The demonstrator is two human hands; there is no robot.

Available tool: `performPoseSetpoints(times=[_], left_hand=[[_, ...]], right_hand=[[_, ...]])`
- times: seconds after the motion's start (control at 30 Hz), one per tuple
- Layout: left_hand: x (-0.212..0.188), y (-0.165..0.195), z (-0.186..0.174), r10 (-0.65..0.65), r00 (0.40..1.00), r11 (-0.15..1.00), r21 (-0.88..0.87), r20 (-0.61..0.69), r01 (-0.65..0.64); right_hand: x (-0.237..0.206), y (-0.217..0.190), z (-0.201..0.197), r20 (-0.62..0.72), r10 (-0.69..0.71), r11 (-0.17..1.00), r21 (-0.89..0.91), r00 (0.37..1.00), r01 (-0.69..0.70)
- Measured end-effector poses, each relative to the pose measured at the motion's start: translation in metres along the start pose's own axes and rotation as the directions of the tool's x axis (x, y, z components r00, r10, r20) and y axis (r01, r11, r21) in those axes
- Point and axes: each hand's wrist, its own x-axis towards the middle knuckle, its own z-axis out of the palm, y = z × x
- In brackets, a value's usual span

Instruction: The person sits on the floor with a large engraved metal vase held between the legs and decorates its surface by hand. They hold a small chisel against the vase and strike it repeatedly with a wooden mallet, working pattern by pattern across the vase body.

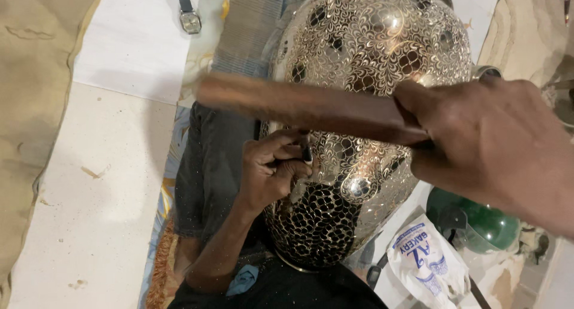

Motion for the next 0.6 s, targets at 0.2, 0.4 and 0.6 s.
performPoseSetpoints(times=[0.2,0.4,0.6], left_hand=[[-0.003,-0.005,-0.002,-0.018,0.999,0.989,-0.149,0.028,0.022],[-0.006,-0.006,0.0,0.021,1.0,0.998,-0.065,-0.022,-0.022],[-0.004,-0.01,-0.002,0.002,1.0,0.991,-0.133,0.009,0.0]], right_hand=[[0.003,-0.005,0.002,0.078,0.001,0.96,0.28,0.997,-0.023],[0.0,-0.003,0.009,-0.13,-0.057,0.862,0.493,0.99,0.114],[0.0,-0.003,0.012,-0.355,-0.106,0.732,0.605,0.929,0.314]])
